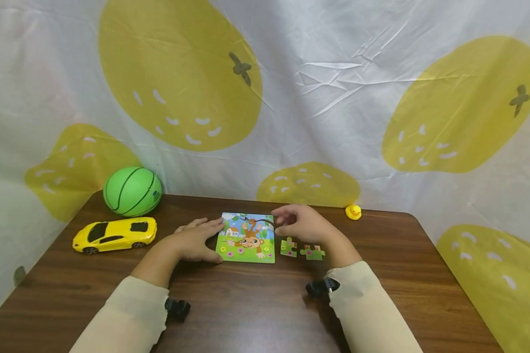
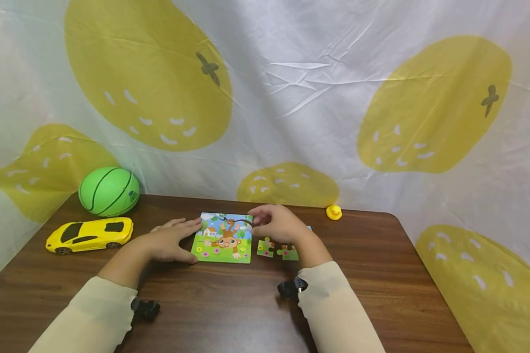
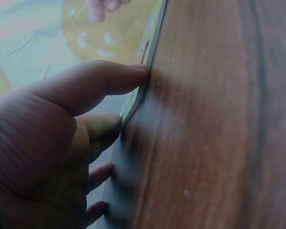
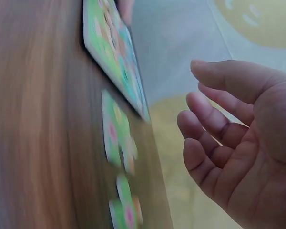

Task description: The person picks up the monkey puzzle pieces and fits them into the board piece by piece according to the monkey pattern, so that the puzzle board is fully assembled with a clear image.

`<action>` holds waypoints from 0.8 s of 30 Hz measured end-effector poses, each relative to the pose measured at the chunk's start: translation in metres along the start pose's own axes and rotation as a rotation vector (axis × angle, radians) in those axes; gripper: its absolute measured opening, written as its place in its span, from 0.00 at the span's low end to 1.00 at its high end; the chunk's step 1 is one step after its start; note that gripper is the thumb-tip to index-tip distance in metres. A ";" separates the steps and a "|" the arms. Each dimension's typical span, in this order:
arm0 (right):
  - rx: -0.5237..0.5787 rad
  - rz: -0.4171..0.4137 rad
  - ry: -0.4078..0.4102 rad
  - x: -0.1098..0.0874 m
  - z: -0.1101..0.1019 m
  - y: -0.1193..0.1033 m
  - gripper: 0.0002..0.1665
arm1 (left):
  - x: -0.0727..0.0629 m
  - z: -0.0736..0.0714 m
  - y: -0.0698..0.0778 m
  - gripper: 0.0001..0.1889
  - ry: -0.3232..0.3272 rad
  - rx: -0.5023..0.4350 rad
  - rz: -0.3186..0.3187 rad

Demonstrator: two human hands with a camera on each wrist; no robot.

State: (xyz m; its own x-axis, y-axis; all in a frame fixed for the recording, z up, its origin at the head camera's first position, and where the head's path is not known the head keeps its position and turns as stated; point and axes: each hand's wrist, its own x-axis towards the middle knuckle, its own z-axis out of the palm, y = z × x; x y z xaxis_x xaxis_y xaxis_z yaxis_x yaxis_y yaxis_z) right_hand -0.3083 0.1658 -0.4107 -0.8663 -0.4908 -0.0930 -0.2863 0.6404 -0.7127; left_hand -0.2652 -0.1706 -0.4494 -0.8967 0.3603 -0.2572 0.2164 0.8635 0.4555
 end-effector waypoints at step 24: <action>-0.049 0.136 0.167 -0.055 -0.060 0.098 0.33 | 0.001 0.002 -0.002 0.56 0.010 0.014 0.007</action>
State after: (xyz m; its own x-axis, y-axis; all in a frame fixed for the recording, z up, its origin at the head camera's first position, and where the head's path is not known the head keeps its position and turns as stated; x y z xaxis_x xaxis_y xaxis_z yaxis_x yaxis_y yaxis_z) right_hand -0.3131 0.2908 -0.4333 -0.9528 -0.2960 -0.0670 -0.1779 0.7238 -0.6667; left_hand -0.2656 -0.1709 -0.4521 -0.8990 0.3632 -0.2449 0.2282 0.8656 0.4458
